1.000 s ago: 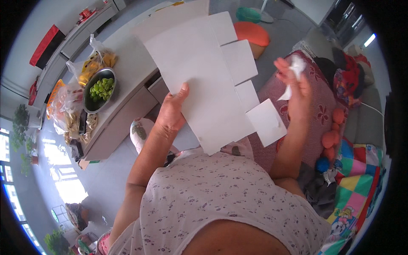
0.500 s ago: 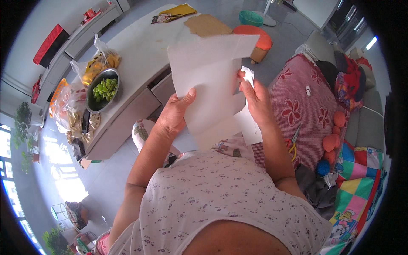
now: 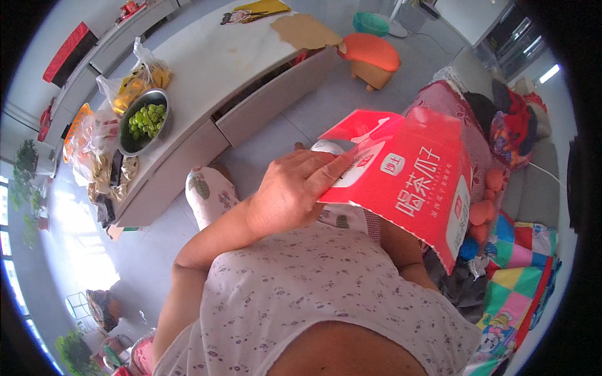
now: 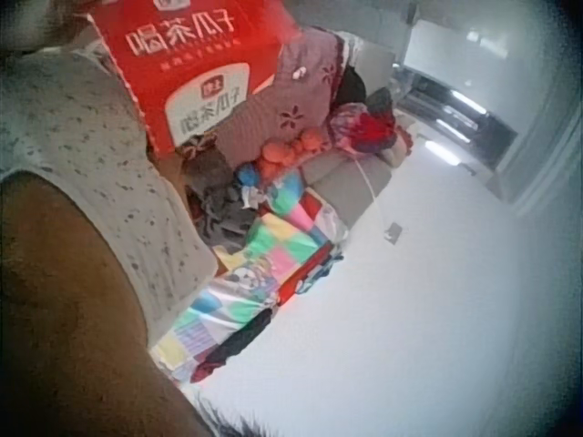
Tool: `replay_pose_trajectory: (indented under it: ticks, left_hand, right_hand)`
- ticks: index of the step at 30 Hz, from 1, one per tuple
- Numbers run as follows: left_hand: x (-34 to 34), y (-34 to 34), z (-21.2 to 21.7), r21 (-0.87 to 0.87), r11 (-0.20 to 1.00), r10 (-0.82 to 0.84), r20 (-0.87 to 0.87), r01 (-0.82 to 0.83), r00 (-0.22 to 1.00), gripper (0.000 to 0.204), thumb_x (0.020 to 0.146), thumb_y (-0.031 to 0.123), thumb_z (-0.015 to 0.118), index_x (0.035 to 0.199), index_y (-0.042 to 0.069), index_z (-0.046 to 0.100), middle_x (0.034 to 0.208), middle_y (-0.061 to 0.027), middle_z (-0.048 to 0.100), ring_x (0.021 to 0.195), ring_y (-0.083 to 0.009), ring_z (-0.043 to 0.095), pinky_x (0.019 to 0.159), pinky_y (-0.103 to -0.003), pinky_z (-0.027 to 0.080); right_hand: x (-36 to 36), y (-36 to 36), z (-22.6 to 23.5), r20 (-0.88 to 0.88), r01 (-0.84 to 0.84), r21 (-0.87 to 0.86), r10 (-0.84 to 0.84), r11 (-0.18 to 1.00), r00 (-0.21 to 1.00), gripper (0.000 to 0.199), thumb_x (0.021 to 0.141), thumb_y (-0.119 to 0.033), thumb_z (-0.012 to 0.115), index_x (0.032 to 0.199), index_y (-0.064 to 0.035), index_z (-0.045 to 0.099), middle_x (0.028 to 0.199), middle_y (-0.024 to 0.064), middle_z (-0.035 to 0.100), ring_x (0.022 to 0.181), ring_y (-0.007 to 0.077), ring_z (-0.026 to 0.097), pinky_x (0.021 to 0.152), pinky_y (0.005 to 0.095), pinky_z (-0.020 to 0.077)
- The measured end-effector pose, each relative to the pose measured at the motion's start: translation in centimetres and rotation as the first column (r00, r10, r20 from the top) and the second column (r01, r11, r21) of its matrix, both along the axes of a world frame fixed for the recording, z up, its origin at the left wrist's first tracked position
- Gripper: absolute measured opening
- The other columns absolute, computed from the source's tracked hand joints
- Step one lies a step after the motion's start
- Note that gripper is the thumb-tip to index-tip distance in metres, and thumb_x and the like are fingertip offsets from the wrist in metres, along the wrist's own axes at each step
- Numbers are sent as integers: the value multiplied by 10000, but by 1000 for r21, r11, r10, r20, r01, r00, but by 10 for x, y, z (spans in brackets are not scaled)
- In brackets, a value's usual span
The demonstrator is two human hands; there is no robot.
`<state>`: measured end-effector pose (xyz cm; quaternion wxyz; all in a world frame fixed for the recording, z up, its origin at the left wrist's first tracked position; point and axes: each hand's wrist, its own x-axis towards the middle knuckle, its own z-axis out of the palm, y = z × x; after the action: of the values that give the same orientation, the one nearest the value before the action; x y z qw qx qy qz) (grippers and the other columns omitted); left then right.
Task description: The person unfolds a flat-packed cardboard box, trims excess flaps with scissors, and folds the sides to form a rectangular container. They then fold and tuck the top flaps to close the box.
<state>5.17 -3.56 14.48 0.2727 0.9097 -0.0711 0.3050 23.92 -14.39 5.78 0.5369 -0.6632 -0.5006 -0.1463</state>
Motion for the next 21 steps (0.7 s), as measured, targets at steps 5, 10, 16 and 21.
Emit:
replay_pose_trajectory:
  ticks: [5, 10, 16, 21]
  left_hand:
    - [10, -12, 0, 93, 991, 71, 256, -98, 964, 531, 537, 28, 664, 1056, -24, 561, 884, -154, 595, 771, -311, 609, 689, -356, 503]
    - [7, -20, 2, -108, 951, 305, 206, -289, 930, 389, 645, 32, 653, 1019, -30, 565, 894, -161, 588, 742, -329, 596, 697, -356, 495]
    - [4, -8, 8, -732, 645, -15, -299, -219, 954, 287, 834, 138, 612, 1074, -13, 572, 925, -120, 633, 848, -222, 604, 737, -316, 478]
    - [14, 7, 0, -956, 142, -90, -270, -256, 959, 261, 848, 160, 614, 1065, 17, 602, 971, -63, 631, 840, -146, 593, 748, -303, 486]
  right_hand:
    - [0, -8, 7, 11, 24, 37, -24, 999, 1000, 183, 896, -163, 487, 1017, -35, 535, 855, 36, 548, 755, 129, 506, 682, 284, 432]
    - [-2, -5, 10, 9, 42, 66, -43, 997, 999, 142, 896, -141, 481, 980, -38, 532, 851, 37, 538, 754, 133, 496, 686, 288, 430]
    - [-7, -1, 12, -109, 48, 99, -37, 994, 993, 99, 896, -114, 473, 936, -43, 528, 846, 38, 525, 754, 137, 483, 690, 293, 428]
    - [-16, 7, 32, -557, -3, 130, 76, 992, 827, 235, 904, -251, 490, 791, -52, 545, 651, 23, 503, 625, 104, 476, 567, 267, 393]
